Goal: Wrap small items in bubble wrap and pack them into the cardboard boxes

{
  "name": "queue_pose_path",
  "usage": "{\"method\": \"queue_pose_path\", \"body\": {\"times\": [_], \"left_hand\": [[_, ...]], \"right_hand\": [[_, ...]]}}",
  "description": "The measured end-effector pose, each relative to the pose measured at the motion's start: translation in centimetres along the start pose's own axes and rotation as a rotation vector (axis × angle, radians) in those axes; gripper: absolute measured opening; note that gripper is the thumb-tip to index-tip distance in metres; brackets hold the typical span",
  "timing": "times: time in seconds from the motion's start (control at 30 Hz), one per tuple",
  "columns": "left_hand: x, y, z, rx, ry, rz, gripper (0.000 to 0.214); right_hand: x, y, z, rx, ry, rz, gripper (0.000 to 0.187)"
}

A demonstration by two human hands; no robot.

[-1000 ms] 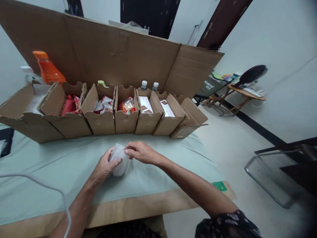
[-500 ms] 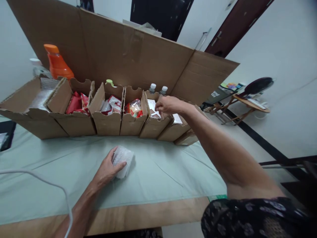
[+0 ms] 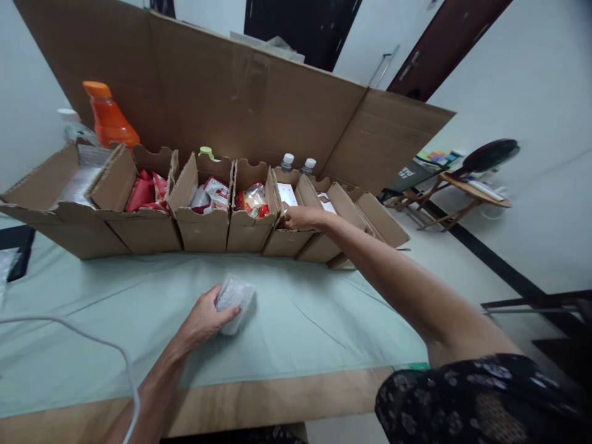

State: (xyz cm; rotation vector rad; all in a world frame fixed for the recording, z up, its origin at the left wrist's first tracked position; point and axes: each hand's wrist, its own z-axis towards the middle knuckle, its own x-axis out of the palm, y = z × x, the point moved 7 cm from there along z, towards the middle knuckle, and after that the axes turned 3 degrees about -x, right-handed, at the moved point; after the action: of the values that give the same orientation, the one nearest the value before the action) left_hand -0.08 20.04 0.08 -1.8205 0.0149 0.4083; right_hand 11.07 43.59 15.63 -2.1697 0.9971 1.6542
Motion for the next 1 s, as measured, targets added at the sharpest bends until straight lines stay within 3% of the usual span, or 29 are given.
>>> {"method": "queue_pose_path", "body": {"times": [0.1,0.17,0.23,0.3,0.33,0.43,0.5,0.53,0.6,0.73,0.8,0.9,1.0], "left_hand": [[0.1,0.1,0.1,-0.006,0.024,0.012,0.039],[-0.3,0.1,0.0,0.005,0.007,-0.059,0.037],[-0.9,-0.3,-0.4,0.038,0.022,-0.169,0.047],[-1.5,-1.3,-1.3,0.109,0.086,-0.286,0.071],[-1.9,-1.9,-1.9,0.157,0.116,-0.331,0.082],[-3.0,-3.7,-3.9,0.291,0.151,-0.366,0.089],[-3.4,-3.8,-4.6,0.277,0.163,-0.321,0.075],[-3.5,-3.4,-4.5,0.234,0.157,-0.297,0.068],[-4.0,-2.2,-3.9,0.131,0.093,-0.255,0.058],[-5.0,-0.1,-1.9,0.036,-0.075,-0.158,0.059],[-4.6,0.3,-1.2,0.035,-0.056,-0.140,0.074],[-3.8,0.6,-1.0,0.033,-0.015,-0.111,0.092],[-2.9,0.8,-1.1,-0.007,0.065,0.016,0.067]], "right_hand": [[-2.9,-0.5,-3.4,0.137,-0.112,-0.070,0.017],[-6.3,0.0,-7.7,0.196,-0.337,-0.101,0.032],[-9.4,1.5,-13.1,0.186,-0.696,-0.050,0.038],[-9.0,3.5,-16.7,0.116,-0.812,0.071,0.038],[-7.5,4.6,-17.1,0.060,-0.771,0.145,0.037],[-0.4,8.4,-14.9,-0.120,-0.466,0.346,0.030],[3.7,10.6,-12.4,-0.235,-0.270,0.436,0.024],[4.8,11.3,-11.3,-0.280,-0.209,0.454,0.019],[4.4,11.6,-9.4,-0.316,-0.208,0.422,0.021],[-2.8,9.3,-5.4,-0.153,-0.429,0.062,0.031],[-4.8,8.5,-2.2,-0.080,-0.321,-0.189,0.034],[-3.5,8.0,2.7,-0.054,0.021,-0.432,0.041],[-1.2,8.3,5.9,-0.043,0.143,-0.467,0.046]]}}
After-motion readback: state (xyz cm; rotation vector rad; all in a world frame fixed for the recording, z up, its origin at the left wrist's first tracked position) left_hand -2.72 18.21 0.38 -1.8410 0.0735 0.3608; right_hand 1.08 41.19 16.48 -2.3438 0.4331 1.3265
